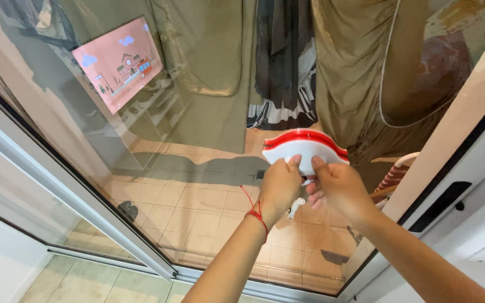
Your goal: The person uses a handheld magnetic window cleaner to wipe the exterior surface of a sliding glass door. They repeatedly move the tool up and down along the glass, covering different sections of the window.
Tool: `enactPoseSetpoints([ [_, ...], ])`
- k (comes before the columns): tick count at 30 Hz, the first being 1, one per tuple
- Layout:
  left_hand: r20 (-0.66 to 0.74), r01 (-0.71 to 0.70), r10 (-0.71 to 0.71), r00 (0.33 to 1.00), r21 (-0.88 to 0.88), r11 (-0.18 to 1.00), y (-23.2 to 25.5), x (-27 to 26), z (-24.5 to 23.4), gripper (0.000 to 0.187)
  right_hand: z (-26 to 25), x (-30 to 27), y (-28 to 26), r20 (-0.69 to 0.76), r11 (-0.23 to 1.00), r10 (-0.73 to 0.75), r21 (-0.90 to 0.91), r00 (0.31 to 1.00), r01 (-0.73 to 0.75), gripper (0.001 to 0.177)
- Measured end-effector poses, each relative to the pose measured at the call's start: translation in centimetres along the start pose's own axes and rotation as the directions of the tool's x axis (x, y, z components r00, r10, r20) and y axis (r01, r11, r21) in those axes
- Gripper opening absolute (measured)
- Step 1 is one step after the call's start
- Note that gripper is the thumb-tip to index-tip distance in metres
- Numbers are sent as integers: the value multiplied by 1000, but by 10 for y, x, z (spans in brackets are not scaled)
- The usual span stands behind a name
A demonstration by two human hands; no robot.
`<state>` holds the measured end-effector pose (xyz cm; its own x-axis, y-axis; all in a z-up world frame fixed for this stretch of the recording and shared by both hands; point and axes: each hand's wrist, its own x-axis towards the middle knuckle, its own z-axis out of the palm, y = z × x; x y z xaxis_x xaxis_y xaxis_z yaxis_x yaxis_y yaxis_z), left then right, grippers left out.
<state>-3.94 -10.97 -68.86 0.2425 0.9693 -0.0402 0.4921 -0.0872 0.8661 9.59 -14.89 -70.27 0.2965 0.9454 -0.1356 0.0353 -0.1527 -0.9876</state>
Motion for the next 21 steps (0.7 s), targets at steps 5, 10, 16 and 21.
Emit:
enactPoseSetpoints([
  [5, 40, 75, -73, 997, -55, 996, 5, -27, 0, 57, 5, -5, 15, 17, 994, 104, 37, 994, -105, 57],
  [10, 37, 96, -95, 995, -38, 995, -24, -16, 13, 60, 6, 12, 52, 29, 994, 110, 12, 994, -110, 57],
  [16, 20, 149, -148, 989, -88, 985, -53, -18, 32, 55, 12, 2, 62, 9, 985, 168, -33, 986, -168, 53],
  [21, 14, 175, -175, 985, -139, 975, -70, -19, 41, 55, 12, 5, 77, 15, 976, 214, -52, 977, -213, 49],
])
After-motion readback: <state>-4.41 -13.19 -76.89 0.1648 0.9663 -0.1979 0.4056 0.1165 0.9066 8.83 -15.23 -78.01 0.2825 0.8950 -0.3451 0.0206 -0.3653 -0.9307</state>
